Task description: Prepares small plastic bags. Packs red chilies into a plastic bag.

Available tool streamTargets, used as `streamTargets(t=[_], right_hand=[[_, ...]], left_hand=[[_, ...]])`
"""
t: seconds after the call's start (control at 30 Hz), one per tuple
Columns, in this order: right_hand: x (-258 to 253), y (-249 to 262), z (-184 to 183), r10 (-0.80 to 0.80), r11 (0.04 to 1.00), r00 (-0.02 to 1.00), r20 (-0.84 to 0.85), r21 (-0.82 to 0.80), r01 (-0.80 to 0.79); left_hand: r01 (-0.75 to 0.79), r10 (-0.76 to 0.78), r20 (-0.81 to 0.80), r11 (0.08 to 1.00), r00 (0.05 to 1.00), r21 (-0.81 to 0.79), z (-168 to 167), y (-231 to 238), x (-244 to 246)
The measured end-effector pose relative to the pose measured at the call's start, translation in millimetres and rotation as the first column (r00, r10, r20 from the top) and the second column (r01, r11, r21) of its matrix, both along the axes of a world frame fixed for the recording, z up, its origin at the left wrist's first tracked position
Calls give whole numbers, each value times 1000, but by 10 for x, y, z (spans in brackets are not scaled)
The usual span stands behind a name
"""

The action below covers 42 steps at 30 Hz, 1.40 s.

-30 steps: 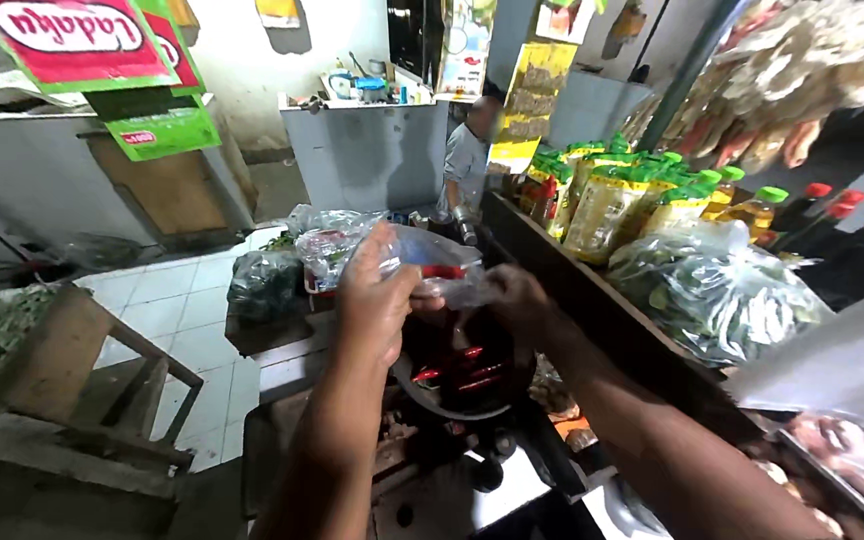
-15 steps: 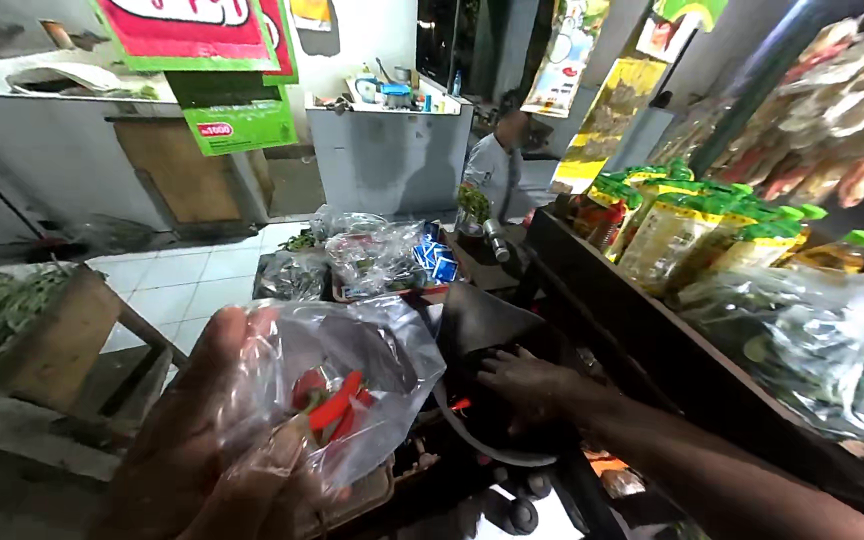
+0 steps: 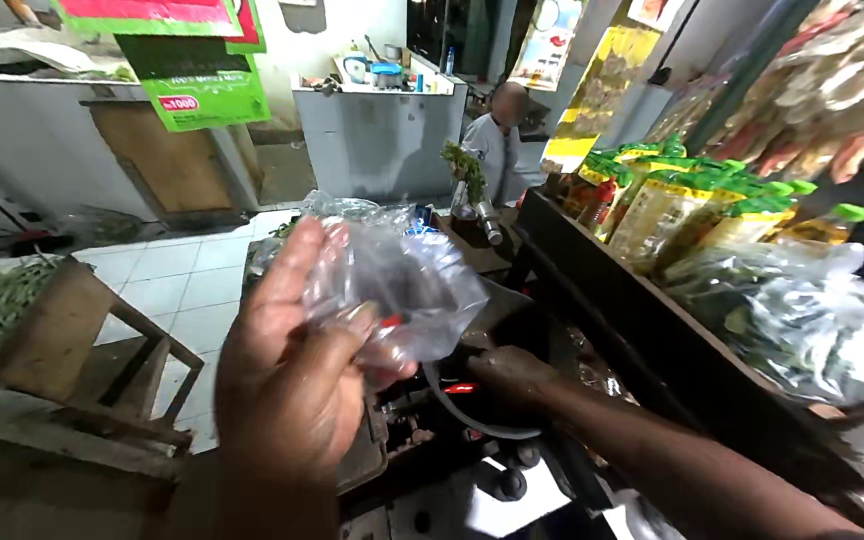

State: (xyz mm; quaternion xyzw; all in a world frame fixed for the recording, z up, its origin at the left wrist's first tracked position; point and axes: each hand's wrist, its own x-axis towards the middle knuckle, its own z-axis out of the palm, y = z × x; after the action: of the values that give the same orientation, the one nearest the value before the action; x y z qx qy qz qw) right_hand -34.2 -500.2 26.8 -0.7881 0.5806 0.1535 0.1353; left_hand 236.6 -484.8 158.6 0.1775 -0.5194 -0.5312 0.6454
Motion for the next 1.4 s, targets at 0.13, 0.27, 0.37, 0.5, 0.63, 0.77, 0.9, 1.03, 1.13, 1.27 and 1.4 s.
streamTargets(t=[0.13, 0.27, 0.37, 0.5, 0.63, 0.77, 0.9, 1.03, 1.13, 1.27, 1.4], right_hand=[[-13, 4, 66, -95, 995, 994, 45, 21, 94], [-71, 85, 299, -84, 994, 990, 109, -58, 91], [-124, 239, 713, -105, 984, 969, 224, -114, 133], [-547, 560, 1220, -95, 950, 702, 706, -147, 277], [-720, 698, 1443, 165, 852, 219, 962, -251, 460], [-460, 669, 1559, 337, 716, -96, 937, -189, 672], [-298, 450, 1148, 376, 635, 173, 910, -390, 667], [-324, 243, 545, 132, 739, 572, 809, -465, 488], [-392, 160, 356, 4, 880, 826, 563, -394, 264], [-242, 167, 506, -187, 943, 939, 290, -215, 255], [-229, 245, 807, -174, 907, 956, 235, -340, 249]], left_hand=[[108, -106, -144, 994, 984, 6, 209, -121, -534], [138, -129, -211, 990, 969, 28, 390, -293, -889], [96, -95, -139, 995, 986, 5, 551, -427, -952], [157, -158, 43, 987, 987, 33, 580, -538, -986], [277, -297, 171, 952, 940, 131, 326, -404, -1161], [350, -396, 238, 912, 887, 212, -30, -201, -1288], [382, -453, 148, 855, 879, 351, -454, -128, -1384], [275, -379, 205, 873, 902, 403, -674, -112, -1286], [145, -318, 354, 888, 880, 437, -729, -110, -1186], [-95, -59, 809, 985, 584, 141, -750, -123, -1132], [-223, 372, 911, 917, 177, -331, -695, -276, -945]])
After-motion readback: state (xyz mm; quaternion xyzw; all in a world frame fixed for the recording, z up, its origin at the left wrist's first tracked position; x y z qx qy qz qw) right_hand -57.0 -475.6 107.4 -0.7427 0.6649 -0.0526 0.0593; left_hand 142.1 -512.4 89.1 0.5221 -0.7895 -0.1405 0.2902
